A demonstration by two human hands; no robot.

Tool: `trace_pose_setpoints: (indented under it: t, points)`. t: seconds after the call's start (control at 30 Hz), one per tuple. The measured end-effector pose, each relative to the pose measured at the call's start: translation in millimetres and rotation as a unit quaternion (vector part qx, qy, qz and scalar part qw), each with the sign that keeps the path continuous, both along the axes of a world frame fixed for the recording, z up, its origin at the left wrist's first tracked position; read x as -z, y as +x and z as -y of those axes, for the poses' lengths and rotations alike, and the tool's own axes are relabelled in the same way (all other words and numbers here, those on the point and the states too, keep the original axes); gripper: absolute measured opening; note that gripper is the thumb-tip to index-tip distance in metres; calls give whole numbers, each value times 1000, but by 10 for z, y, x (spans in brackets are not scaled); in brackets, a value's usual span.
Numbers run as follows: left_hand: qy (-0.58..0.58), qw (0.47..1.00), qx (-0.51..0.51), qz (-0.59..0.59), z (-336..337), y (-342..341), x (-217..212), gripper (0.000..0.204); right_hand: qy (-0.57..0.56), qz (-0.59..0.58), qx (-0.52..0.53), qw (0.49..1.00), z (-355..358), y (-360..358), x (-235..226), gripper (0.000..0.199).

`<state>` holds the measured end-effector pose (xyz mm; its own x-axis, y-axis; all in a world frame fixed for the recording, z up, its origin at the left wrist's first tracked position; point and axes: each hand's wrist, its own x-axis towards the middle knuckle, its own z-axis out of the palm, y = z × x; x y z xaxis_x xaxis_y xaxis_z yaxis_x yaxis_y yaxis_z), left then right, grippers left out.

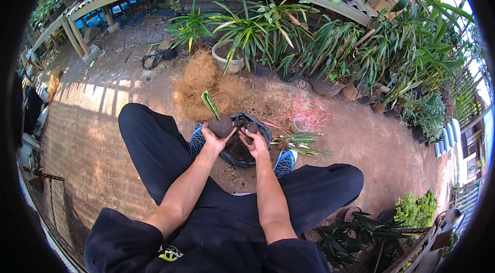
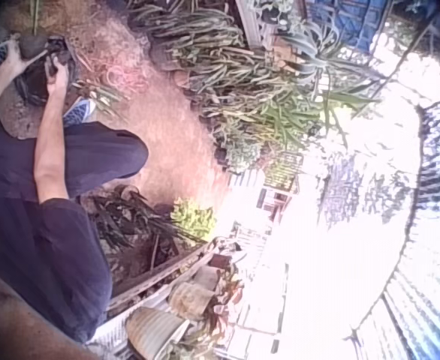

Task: The person sits cross-legged and packs soil around a small potted plant, repeatedly pressing and adjusting the soil with both hands. The person handles the plant and soil directly without visible tools.

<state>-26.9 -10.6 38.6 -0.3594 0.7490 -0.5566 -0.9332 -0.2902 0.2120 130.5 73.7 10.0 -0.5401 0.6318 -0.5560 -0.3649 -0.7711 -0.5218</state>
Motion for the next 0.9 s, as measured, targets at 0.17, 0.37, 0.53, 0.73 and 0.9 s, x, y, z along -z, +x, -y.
trace_pose_setpoints:
  t: [0.17,0.37,0.53,0.73,0.9]
  points:
    - [-6,1000,1,-1,-7,0,57,63,88,-32,-39,995,51,-16,60,60]
    - [-13,1000,1,2,4,13,48,64,75,-91,-18,993,13,-49,101,66]
    - [-23,1000,10,4,14,25,2,62,73,-55,5,996,-4,-58,107,47]
    - [-38,999,12,3,29,39,-32,61,18,-7,72,997,-48,-12,170,25]
    - [-45,999,10,-1,22,62,-30,61,-45,-50,99,993,-53,8,172,20]
